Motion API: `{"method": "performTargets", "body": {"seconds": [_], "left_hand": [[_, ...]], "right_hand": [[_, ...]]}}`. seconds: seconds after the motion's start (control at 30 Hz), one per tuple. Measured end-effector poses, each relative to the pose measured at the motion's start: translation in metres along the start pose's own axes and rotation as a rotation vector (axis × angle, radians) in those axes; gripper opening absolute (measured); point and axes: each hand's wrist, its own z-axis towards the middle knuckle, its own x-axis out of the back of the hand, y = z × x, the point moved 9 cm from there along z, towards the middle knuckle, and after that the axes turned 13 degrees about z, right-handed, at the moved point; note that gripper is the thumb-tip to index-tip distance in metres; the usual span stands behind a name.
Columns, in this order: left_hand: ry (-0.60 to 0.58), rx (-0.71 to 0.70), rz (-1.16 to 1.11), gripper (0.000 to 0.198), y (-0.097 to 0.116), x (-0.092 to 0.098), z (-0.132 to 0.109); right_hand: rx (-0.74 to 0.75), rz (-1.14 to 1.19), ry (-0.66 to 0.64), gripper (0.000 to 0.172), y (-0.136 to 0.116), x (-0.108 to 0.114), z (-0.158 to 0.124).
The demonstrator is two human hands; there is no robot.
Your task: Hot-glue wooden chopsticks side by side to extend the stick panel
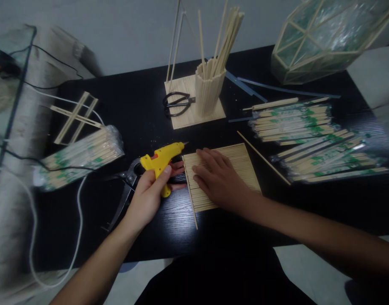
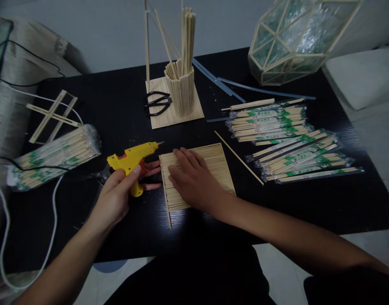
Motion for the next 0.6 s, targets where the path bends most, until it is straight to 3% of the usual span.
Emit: {"method": "performTargets", "body": {"seconds": [0.6], "left_hand": [[0.007,0.005,0.044,0.046,0.0007,0.0005,0.0005]], "right_hand": [[-0.011,0.008,-0.013,0.020,0.0008,-0.0006,0.0005]]}}
